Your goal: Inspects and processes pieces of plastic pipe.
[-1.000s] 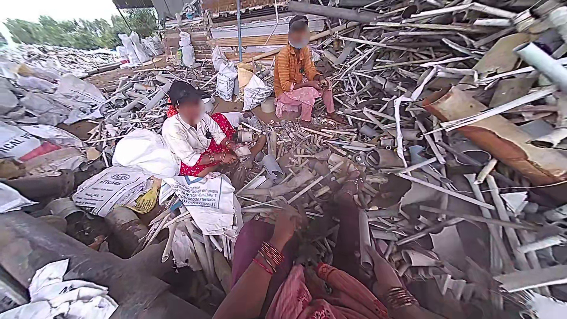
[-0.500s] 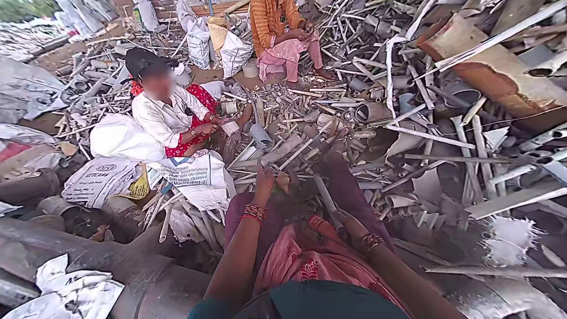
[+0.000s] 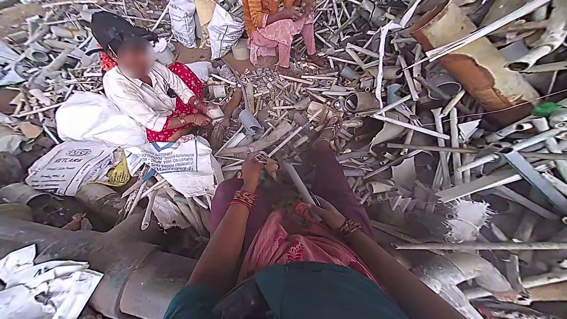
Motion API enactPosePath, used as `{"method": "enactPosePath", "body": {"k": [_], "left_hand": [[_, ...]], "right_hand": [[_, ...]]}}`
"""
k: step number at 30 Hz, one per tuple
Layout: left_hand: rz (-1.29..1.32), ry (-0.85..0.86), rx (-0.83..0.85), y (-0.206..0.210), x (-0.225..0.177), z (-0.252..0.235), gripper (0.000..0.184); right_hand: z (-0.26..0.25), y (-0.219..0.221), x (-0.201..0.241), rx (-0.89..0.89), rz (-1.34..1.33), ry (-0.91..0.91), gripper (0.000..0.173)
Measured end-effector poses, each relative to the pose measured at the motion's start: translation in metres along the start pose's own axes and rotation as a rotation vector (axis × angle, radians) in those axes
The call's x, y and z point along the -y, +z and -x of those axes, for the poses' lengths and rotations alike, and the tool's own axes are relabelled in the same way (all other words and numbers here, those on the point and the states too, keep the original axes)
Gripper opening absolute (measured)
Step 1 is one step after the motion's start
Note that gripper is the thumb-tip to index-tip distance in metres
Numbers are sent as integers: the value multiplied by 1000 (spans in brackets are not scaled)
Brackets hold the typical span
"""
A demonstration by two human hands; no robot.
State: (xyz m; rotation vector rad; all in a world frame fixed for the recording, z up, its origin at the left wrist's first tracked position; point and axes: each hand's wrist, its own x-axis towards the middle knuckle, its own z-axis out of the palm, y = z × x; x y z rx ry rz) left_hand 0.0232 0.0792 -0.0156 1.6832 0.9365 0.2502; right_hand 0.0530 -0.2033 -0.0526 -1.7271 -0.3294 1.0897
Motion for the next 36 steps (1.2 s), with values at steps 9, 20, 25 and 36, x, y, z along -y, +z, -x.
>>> {"method": "enactPosePath", "body": {"k": [9,20,25,36], "left_hand": [[-55,181,379,9,9,5,34],[-277,265,474,0,-7,23,22],[-316,415,422,3,-6,28,21],[-461,587,391,2,-17,45,22]], "right_hand": [[6,-1,1,82,-70,-103,33],[12,-11,-8,403,-309,-26,44],[17,-1,2,536,-491,-113,46],[31,-7,17,583,-496,-112,29]]}}
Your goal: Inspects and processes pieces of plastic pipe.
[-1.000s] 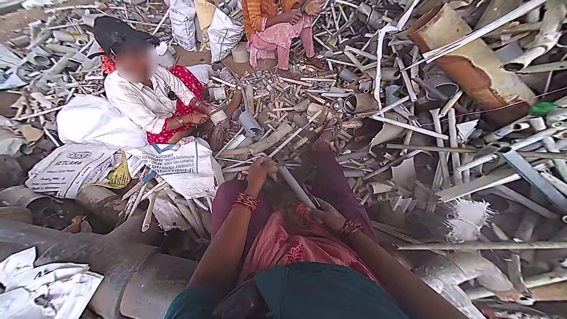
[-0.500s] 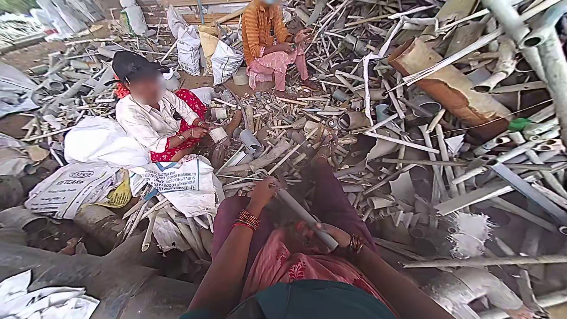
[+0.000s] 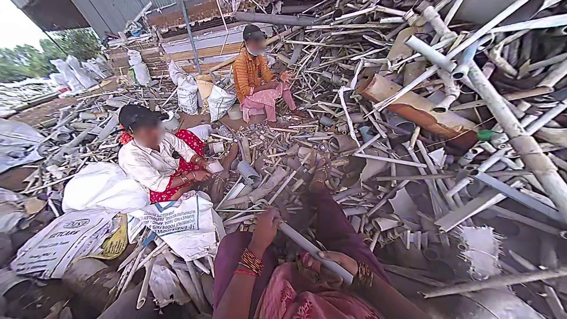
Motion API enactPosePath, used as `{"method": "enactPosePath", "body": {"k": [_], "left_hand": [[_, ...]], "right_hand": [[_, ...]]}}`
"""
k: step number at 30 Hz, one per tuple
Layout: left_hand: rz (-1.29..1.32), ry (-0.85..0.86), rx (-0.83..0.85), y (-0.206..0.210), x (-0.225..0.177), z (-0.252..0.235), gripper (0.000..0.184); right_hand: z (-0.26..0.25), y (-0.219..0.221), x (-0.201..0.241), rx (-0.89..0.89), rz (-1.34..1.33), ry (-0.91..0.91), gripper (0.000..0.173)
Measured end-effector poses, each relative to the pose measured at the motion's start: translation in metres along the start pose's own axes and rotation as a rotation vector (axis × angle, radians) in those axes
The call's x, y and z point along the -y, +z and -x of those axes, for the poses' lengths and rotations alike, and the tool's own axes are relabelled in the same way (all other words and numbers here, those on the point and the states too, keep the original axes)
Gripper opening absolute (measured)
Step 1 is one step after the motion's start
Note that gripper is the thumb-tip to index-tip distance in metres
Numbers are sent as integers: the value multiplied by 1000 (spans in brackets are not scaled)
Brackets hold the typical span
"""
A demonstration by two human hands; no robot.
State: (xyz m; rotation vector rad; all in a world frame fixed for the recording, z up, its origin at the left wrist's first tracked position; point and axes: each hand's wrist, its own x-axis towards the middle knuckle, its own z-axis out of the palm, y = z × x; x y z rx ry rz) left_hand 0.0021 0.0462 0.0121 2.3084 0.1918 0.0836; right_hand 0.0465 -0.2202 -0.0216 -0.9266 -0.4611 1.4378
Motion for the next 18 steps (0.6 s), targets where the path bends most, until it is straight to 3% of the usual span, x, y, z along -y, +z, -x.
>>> {"method": "enactPosePath", "body": {"k": [6,11,15,18], "left_hand": [[-58,-64,11,5,-1,2,25],[-45,-236,32,2,-2,-2,28],[80,-307,-46,2,4,-5,26],[194,-361,-132,0,10,-8,28]], "right_hand": [[-10,-45,-27,139,27,77,38],[-14,-33,-20,-69,233,143,24],[-21,-23,-17,-285,556,211,40],[-24,-18,-12,-367,698,191,41]]}}
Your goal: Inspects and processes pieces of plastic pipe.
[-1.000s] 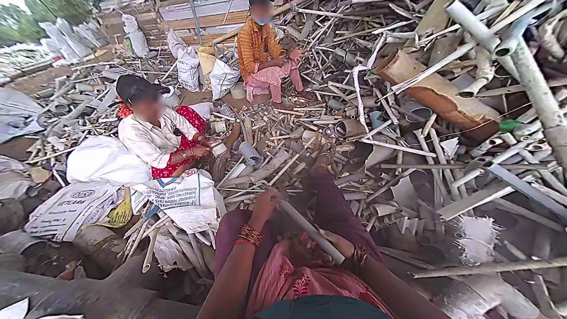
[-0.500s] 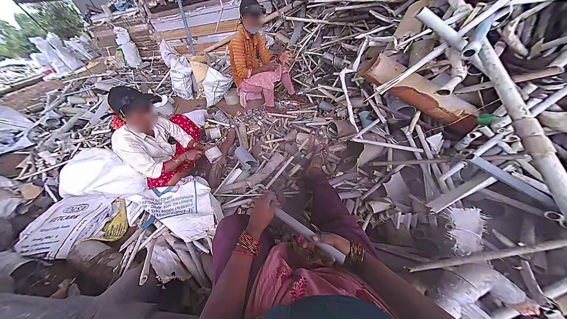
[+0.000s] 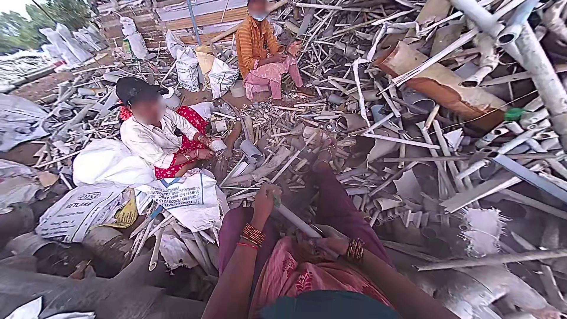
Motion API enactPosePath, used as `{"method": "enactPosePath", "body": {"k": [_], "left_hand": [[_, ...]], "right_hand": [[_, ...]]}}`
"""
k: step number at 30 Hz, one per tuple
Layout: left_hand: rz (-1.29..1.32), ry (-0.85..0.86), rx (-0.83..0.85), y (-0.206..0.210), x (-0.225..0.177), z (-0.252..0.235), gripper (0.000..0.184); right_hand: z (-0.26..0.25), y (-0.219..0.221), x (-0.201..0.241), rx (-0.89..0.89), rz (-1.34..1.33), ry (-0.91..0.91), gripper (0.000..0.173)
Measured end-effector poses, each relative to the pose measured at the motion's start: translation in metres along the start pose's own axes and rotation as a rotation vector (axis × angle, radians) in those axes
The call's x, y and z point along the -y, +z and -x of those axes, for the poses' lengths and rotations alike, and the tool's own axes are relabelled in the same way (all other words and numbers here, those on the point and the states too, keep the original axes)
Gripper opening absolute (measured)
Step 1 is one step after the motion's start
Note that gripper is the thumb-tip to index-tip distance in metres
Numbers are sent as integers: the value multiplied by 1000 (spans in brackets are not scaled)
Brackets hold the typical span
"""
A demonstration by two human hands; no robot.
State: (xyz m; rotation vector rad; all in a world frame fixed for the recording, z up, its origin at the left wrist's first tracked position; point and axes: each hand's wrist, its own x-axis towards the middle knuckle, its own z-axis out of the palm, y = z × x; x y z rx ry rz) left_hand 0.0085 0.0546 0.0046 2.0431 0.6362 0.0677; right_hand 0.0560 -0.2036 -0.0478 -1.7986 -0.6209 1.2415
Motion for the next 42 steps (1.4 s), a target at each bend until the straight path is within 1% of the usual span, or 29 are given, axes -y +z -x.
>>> {"method": "enactPosePath", "body": {"k": [2,3,6,10,13,15,17,19,22,25,28,30,31,33,35,37,39,42], "left_hand": [[96,-52,-43,-1,8,-3,30],[158,-73,-60,-3,11,-7,30],[364,-101,-88,0,17,-6,30],[560,-57,-187,8,9,-6,25],[571,-68,-275,8,7,-7,27],[517,-83,-327,6,4,-10,27],[482,-100,-365,5,5,-13,27],[462,-126,-397,4,6,-14,26],[487,-144,-417,1,9,-14,26],[553,-149,-475,2,13,-14,24],[706,-204,-636,-16,18,-21,28],[758,-236,-714,-37,30,-27,31],[765,-234,-708,-40,34,-27,30],[742,-210,-639,-35,36,-23,29],[715,-177,-527,-23,31,-19,30],[686,-141,-427,-14,23,-16,30],[677,-119,-343,-9,18,-11,33],[672,-127,-270,-3,12,-6,32]], "right_hand": [[7,3,2,-51,7,-31,42],[7,3,4,-95,-20,-54,38],[8,10,4,-209,-158,-105,20],[8,7,4,-218,-236,-147,16],[18,10,27,-220,-200,-109,14],[19,9,34,-195,-78,-101,22],[9,9,20,-176,27,-149,31],[5,12,14,-159,49,-178,36],[3,16,11,-124,22,-203,37],[5,17,12,-98,51,-202,36],[11,17,5,-117,21,-210,33],[21,17,3,-210,-83,-173,30],[29,15,10,-270,-133,-140,29],[42,14,36,-377,-240,-69,32],[32,10,28,-439,-338,-61,30],[21,8,14,-437,-396,-81,24],[15,7,8,-416,-378,-70,23],[17,7,16,-411,-332,-21,25]]}}
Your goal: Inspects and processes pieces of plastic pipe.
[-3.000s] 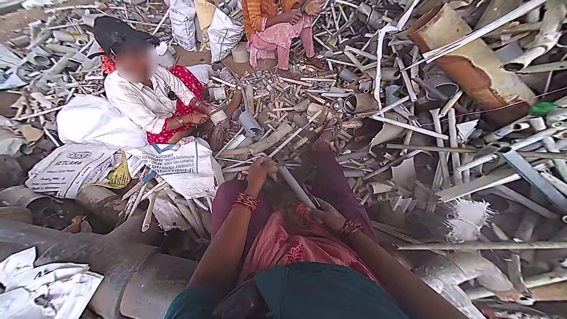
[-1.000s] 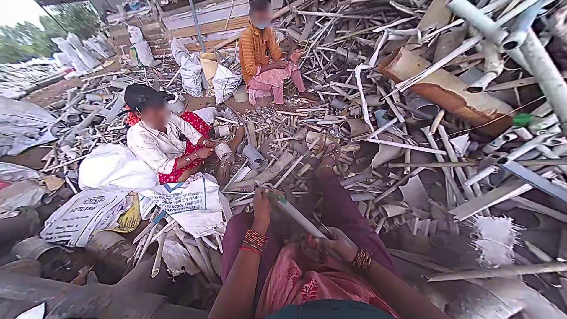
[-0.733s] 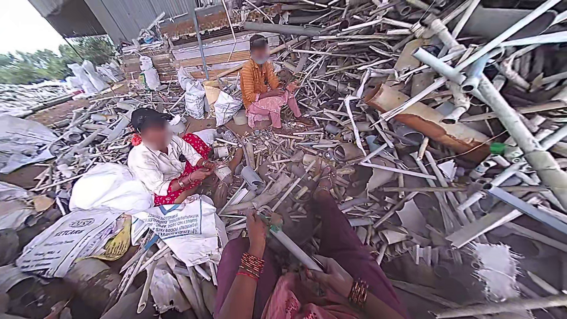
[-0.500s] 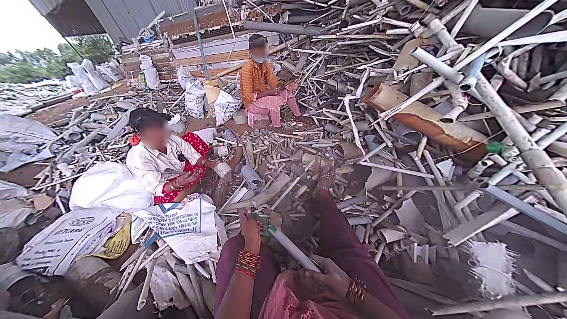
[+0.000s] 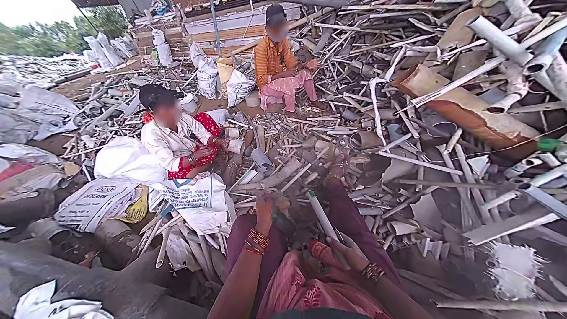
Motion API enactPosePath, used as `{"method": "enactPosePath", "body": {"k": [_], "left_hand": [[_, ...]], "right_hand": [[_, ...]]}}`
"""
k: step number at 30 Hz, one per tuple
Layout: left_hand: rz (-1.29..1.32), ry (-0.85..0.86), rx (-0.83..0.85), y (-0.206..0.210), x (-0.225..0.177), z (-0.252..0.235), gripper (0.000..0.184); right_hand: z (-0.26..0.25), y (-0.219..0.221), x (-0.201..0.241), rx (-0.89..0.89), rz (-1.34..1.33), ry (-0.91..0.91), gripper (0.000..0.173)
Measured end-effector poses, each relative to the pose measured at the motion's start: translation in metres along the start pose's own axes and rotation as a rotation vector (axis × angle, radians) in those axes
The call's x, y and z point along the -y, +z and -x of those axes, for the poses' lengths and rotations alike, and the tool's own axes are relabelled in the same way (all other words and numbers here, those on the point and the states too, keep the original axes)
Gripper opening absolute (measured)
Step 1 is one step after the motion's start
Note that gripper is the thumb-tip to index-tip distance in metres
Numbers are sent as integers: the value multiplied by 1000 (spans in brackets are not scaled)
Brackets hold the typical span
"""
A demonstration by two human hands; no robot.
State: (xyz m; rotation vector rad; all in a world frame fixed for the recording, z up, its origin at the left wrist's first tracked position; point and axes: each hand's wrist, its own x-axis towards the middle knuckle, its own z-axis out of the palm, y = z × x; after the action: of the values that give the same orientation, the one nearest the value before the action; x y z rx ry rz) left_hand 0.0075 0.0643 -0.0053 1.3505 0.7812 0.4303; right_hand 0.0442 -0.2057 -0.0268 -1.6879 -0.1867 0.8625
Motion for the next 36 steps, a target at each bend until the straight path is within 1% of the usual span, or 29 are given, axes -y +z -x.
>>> {"method": "enactPosePath", "body": {"k": [2,4,5,8,11,13,16,20,26,28,31,34,36], "left_hand": [[-16,-1,26,3,-1,3,29],[-23,-4,56,4,0,5,24],[-26,-6,74,4,0,5,22],[-41,-36,93,3,-2,6,24],[-55,-83,107,3,-1,4,29],[-64,-111,112,4,-1,3,30],[-55,-152,120,6,-2,1,32],[-41,-135,139,6,-1,2,30],[-122,-103,153,4,1,1,27],[-183,-81,146,3,2,0,28],[-231,-65,150,2,4,-1,31],[-238,-55,152,2,5,-2,32],[-229,-56,149,2,8,-4,33]], "right_hand": [[6,4,13,-30,40,34,26],[17,11,34,-58,67,93,26],[16,11,34,-66,67,109,25],[5,6,21,-29,43,128,29],[-21,-4,-17,-5,5,78,25],[-24,-6,-23,17,19,81,26],[-24,-7,-21,24,41,95,27],[-13,0,-3,5,83,137,29],[-23,-5,-17,21,74,122,26],[-17,0,-5,16,87,161,27],[-23,-5,-16,28,78,140,30],[-16,-1,-5,25,84,150,30],[-18,-2,-9,21,83,148,30]]}}
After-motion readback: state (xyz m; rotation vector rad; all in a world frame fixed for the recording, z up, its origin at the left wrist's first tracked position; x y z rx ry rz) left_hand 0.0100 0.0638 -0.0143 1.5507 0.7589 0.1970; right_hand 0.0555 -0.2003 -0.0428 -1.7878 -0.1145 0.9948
